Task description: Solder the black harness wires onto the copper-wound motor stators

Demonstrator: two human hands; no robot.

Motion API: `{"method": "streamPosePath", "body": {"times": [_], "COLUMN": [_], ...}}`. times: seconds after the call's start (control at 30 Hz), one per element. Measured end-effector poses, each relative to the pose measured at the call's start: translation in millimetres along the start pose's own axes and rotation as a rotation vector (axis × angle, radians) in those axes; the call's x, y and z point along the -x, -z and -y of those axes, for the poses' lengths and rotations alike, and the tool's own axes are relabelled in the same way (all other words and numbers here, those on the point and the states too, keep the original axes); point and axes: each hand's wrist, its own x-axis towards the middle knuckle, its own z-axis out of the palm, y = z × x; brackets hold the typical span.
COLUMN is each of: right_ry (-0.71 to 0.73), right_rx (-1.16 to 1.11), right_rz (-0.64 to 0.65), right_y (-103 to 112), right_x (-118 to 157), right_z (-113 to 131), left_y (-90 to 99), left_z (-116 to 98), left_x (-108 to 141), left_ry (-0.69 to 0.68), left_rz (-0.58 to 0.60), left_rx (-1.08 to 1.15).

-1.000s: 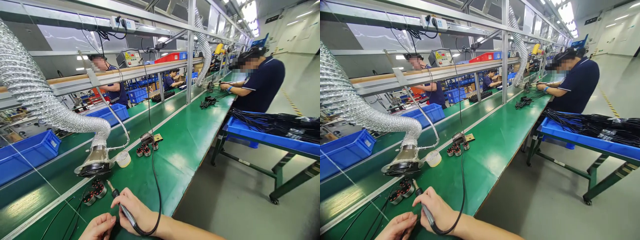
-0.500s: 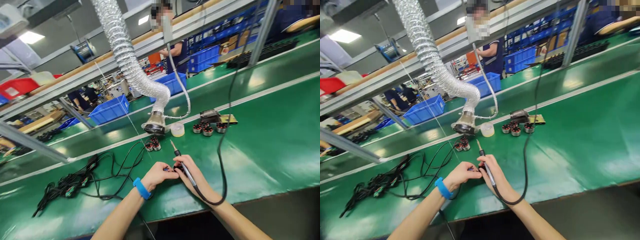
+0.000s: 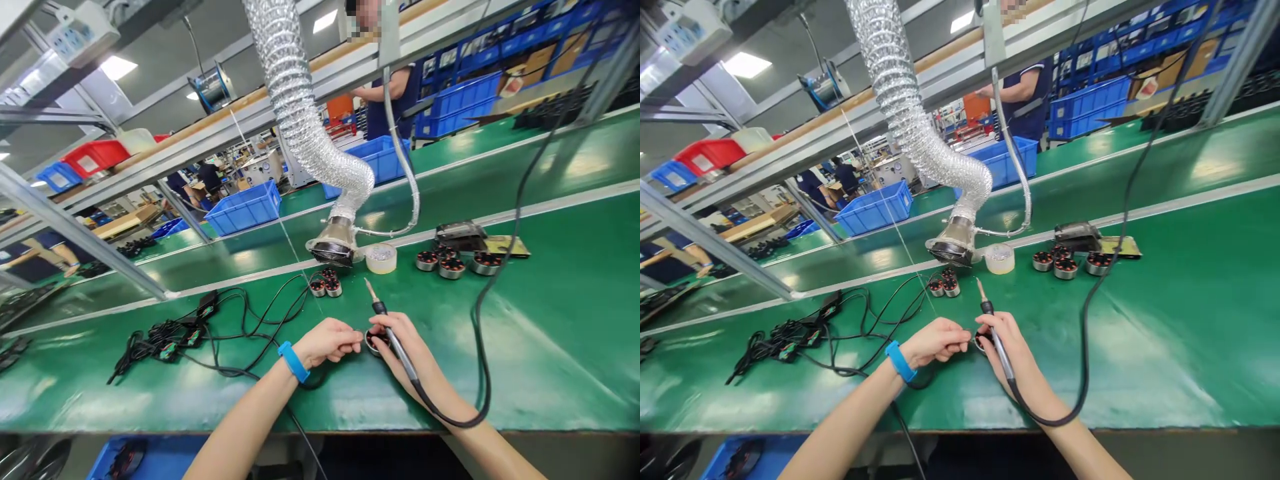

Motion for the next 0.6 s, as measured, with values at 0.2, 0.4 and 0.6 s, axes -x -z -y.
{"method": "streamPosePath", "body": {"times": [0.2, 0.4, 0.6], "right_ry": [-0.004, 0.019, 0.043], "right_rx": [-0.075, 0.089, 0.171], "right_rz": [0.018, 0.18, 0.239], "right_y": [0.1, -1.5, -9.4], "right_x": [8.6, 7.7, 7.1], "right_z": [12.8, 11.9, 13.2], "left_y": [-4.2, 8.9, 5.2], "left_z": [17.7, 37.3, 46.2], "left_x": [8.1, -10.6, -14.6], "left_ry": [-0.042, -0.101, -0.071], "left_rz": [-0.12, -0.073, -0.062], "left_rx": [-0.011, -0.047, 0.069]}}
